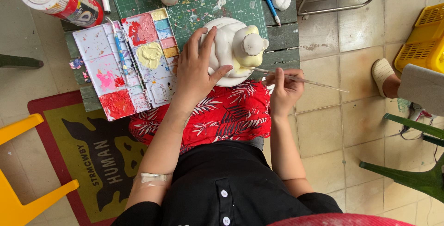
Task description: The person sits at a work table and paints a white ceramic animal figurine with yellow paint. They open a small paint bottle, pour paint onto a palette, mix it with a brush, steady the figurine with one hand, and brush yellow paint onto the figurine's body and head.
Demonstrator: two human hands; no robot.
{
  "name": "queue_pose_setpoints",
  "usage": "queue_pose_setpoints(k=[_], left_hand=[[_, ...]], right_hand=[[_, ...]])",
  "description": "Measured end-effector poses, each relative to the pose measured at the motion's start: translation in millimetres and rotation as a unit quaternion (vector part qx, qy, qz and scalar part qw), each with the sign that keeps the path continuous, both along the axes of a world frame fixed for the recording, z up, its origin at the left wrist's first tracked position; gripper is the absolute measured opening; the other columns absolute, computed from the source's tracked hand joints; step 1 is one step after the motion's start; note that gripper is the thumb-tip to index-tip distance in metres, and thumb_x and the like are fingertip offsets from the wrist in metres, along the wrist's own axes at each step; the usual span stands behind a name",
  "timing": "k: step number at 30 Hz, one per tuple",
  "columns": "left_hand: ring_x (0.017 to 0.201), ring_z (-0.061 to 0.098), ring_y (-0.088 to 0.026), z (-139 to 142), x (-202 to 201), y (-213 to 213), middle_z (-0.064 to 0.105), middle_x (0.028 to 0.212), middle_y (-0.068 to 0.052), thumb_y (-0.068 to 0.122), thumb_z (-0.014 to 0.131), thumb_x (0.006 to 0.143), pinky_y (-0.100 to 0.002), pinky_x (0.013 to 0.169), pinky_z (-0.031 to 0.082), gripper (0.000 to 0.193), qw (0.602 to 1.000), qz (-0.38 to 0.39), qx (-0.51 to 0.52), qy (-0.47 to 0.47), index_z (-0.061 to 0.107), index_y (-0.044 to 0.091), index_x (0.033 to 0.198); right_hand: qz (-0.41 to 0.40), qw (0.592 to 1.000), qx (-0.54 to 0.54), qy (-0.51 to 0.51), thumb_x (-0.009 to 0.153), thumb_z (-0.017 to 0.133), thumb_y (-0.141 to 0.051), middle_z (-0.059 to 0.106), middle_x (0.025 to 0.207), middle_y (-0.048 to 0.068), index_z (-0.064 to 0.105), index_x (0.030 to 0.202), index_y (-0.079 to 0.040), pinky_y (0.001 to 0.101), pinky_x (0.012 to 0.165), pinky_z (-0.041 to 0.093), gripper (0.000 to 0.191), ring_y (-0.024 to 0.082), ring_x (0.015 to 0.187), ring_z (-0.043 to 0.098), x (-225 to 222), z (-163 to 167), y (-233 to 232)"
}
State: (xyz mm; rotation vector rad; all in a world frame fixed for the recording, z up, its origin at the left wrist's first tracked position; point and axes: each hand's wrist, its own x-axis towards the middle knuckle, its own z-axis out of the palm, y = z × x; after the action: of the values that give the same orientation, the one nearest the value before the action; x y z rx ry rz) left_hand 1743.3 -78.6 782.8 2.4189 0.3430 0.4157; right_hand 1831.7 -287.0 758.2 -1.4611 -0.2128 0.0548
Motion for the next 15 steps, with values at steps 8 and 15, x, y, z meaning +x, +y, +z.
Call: queue_pose_setpoints(k=[8,15], left_hand=[[0.138,0.048,-0.039,0.4,-0.4,-0.6,0.04,0.155,-0.013,0.055,0.077,0.094,-0.053,0.114,0.04,0.089,1.0,-0.003,0.0,-0.01,0.035,0.014,0.161],[0.139,0.047,-0.039,1.2,0.2,0.5,0.04,0.154,-0.013,0.055,0.077,0.094,-0.053,0.114,0.04,0.089,1.0,-0.006,0.0,-0.015,0.035,0.014,0.161]], right_hand=[[0.018,1.0,0.013,0.019,0.11,0.059,-0.011,0.067,0.076,0.014,0.044,0.098,-0.004,0.0301,0.056,0.056,0.02,0.018,0.061,0.066,-3.7,-0.2,-1.7],[0.009,1.0,0.008,-0.027,0.114,0.055,-0.014,0.065,0.076,0.012,0.044,0.099,-0.004,0.0293,0.059,0.055,0.021,0.017,0.062,0.065,-6.9,-4.9,-5.2]])
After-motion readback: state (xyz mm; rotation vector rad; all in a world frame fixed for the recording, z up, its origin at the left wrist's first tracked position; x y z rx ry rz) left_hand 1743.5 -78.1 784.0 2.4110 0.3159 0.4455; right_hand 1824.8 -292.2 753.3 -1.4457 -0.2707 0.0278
